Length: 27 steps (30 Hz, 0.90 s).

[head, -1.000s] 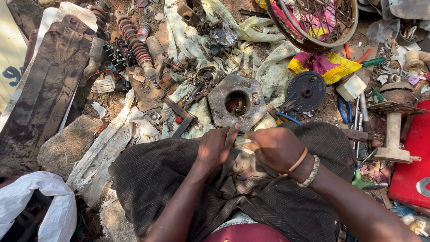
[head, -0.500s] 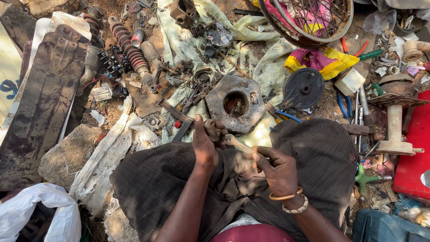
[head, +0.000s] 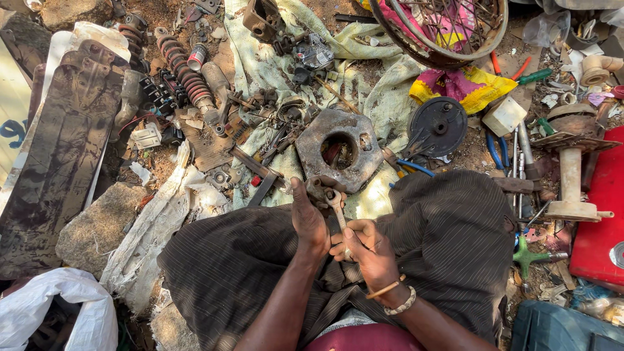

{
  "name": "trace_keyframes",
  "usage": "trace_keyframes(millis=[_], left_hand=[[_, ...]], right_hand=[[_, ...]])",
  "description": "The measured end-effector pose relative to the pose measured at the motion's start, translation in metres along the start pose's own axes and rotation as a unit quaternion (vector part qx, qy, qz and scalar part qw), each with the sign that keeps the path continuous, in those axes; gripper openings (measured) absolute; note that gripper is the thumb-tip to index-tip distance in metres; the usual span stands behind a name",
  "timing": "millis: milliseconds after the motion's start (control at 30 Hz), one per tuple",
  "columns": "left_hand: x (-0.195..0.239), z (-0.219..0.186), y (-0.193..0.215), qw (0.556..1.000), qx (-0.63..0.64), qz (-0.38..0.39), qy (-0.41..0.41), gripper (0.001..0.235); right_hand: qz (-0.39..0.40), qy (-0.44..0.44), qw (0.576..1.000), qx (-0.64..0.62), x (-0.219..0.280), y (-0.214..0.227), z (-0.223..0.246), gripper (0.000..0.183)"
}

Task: The person sits on the ground in a cluttered outdoor area and uses a small metal tool to scrape and clean a small metal part held in their left hand. They repeatedly scrape the surface of the part, occasionally adjusting their grip.

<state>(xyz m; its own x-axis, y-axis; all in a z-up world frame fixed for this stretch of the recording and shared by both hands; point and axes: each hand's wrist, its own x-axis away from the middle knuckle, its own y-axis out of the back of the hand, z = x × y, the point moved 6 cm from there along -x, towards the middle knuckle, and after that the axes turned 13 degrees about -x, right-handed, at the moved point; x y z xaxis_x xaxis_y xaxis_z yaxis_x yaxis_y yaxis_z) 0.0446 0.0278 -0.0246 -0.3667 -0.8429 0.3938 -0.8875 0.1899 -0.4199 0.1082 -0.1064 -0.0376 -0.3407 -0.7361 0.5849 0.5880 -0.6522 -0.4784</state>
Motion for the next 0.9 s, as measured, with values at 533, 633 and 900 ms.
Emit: trace_keyframes(millis=[533, 633, 900], left_hand=[[0.002, -0.010, 0.008, 0.983, -0.143, 0.107, -0.035, 0.076], [0.000, -0.011, 0.016, 0.944, -0.292, 0.154, 0.007, 0.076], [0.023, 0.022, -0.007, 0.768, -0.530, 0.354, 0.071, 0.079]], right_hand=[[0.003, 0.142, 0.963, 0.230, -0.007, 0.019, 0.029, 0.023], [0.011, 0.176, 0.925, 0.336, -0.016, 0.030, 0.074, 0.024], [0.177, 0.308, 0.829, 0.433, -0.023, -0.038, 0.176, 0.031]])
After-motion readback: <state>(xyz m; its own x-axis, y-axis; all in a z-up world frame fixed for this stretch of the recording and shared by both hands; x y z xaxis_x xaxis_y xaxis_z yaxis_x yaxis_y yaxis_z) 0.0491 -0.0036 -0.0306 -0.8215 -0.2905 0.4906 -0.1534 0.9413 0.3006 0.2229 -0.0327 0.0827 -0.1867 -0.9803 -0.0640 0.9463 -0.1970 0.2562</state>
